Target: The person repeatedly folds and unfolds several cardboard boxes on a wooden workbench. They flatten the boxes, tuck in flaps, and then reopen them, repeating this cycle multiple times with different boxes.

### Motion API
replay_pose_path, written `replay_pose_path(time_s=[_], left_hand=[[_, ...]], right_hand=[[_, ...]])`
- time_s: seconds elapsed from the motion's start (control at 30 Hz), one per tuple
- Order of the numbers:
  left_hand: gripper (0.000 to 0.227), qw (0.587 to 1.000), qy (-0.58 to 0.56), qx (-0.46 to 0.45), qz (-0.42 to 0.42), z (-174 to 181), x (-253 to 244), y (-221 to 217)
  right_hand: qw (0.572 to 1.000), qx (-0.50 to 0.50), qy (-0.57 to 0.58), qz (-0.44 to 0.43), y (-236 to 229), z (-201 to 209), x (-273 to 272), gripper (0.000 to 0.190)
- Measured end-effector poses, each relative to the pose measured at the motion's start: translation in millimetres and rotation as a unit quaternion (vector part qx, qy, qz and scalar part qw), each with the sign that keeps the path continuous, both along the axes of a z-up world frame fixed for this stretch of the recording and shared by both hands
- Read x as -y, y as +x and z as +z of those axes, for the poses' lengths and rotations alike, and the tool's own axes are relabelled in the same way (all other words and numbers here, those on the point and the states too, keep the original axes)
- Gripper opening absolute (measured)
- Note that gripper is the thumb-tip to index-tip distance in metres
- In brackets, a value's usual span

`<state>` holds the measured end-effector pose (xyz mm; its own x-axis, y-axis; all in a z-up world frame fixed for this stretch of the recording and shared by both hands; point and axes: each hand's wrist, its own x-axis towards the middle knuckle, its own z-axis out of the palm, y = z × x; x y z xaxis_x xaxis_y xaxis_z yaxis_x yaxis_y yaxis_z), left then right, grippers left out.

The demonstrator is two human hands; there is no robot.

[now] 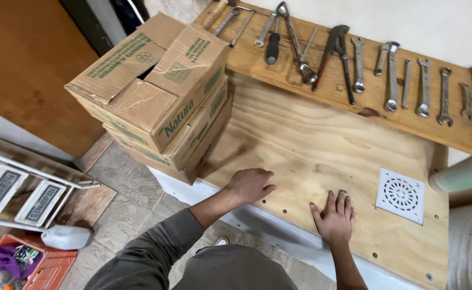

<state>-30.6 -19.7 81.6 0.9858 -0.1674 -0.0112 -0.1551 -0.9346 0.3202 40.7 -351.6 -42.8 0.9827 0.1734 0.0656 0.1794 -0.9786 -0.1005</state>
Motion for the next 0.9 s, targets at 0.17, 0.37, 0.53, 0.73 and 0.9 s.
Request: replay_pose_path(time_s=[0.17, 0.37, 0.53, 0.73, 0.9], left_hand=[[0.040, 0.992, -0.076, 0.087, 0.053, 90.6, -42.1, -27.1], [0.036, 0.968, -0.052, 0.238, 0.063, 277.7, -120.4, -67.9], [0.039, 0.953, 0.138, 0.188, 0.192, 342.1, -215.2, -52.4], [0.084, 0.940, 0.169, -0.043, 0.294, 342.0, -303.2, -9.1], [0.110, 0.930, 0.121, -0.162, 0.306, 333.4, -329.4, 13.9]], right_hand=[[0.999, 0.028, -0.006, 0.013, 6.4, -16.1, 2.7, 0.090], [0.999, 0.034, -0.005, 0.001, 1.9, -13.2, 0.6, 0.088], [0.999, 0.033, -0.016, -0.001, 4.2, -16.8, 1.7, 0.088], [1.000, 0.013, -0.023, -0.010, 3.9, -14.4, 1.1, 0.088], [1.000, 0.005, -0.025, -0.014, 4.1, -11.0, -1.0, 0.086]])
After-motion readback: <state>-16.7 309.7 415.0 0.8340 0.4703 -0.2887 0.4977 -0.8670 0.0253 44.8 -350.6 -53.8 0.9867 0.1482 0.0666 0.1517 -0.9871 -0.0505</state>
